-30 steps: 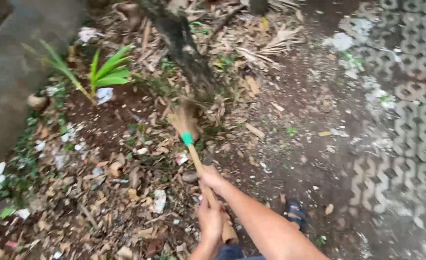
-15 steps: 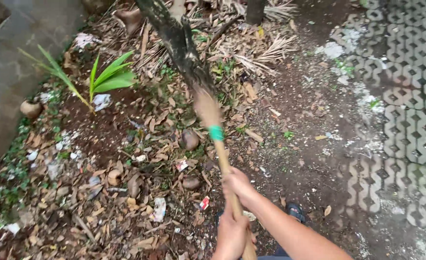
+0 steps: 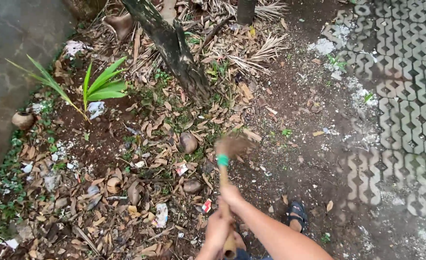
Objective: Sweeping dry leaves and debris in an outdoor backyard area using a broom.
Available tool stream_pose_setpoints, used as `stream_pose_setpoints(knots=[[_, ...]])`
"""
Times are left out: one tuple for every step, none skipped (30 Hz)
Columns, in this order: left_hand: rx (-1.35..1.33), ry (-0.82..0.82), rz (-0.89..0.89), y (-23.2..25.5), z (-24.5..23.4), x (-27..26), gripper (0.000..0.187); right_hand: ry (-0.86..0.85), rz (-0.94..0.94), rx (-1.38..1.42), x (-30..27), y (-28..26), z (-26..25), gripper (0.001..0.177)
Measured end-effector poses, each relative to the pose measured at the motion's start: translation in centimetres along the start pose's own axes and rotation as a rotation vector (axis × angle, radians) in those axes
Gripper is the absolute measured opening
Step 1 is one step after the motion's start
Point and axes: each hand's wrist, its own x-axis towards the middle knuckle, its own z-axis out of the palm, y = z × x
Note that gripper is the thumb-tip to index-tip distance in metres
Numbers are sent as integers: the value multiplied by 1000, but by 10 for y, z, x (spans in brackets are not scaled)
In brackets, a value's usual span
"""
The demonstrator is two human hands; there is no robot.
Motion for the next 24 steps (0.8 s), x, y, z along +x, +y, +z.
stream_pose_setpoints(knots=[[18,135,141,8,-6,-5,33,-102,-85,-80,-4,-17,23,17],[38,275,271,10,-12,-15,31,-203,-164,-157,-11,-27,45,28],[42,279,263,26,-9,-32,31,-205,-156,-151,-22,-36,62,28],[-68,312,290,49,-3,-45,39,-250,-194,-227,-29,-54,77,20],[-179,345,317,71,3,-58,48,-294,-232,-304,-36,-72,92,17],[-176,343,321,82,11,-71,48,-293,-237,-302,-50,-85,98,17],[-212,374,299,93,19,-84,55,-362,-268,-326,-64,-98,103,20],[-247,404,270,102,27,-99,63,-427,-292,-348,-78,-108,107,25],[-244,401,265,100,34,-101,63,-422,-289,-345,-100,-120,103,25],[-181,418,351,100,44,-101,67,-467,-311,-380,-120,-137,95,27],[-118,432,438,100,53,-101,72,-511,-332,-415,-140,-154,88,28],[-117,423,439,95,59,-101,72,-502,-336,-414,-142,-159,70,28],[100,429,627,89,64,-100,70,-564,-302,-403,-145,-163,53,29],[318,430,813,83,70,-100,71,-626,-267,-391,-147,-167,35,30],[317,421,815,95,84,-116,71,-617,-270,-391,-145,-169,3,30],[346,303,569,109,95,-132,59,-583,-304,-479,-141,-171,-25,25],[375,182,324,122,106,-148,51,-546,-337,-566,-138,-173,-54,25],[377,173,323,120,112,-149,51,-538,-336,-563,-116,-153,-96,25],[632,127,680,118,117,-149,49,-514,-471,-585,-93,-133,-139,24],[882,76,1047,120,123,-146,48,-489,-613,-606,-68,-117,-180,25],[883,69,1054,134,136,-151,48,-480,-618,-604,-78,-118,-192,25],[927,-141,1322,144,147,-160,53,-376,-455,-455,-91,-109,-200,20],[953,-364,1584,154,157,-169,58,-272,-291,-307,-103,-101,-208,16],[952,-369,1585,141,165,-147,58,-268,-291,-305,-108,-104,-214,16]])
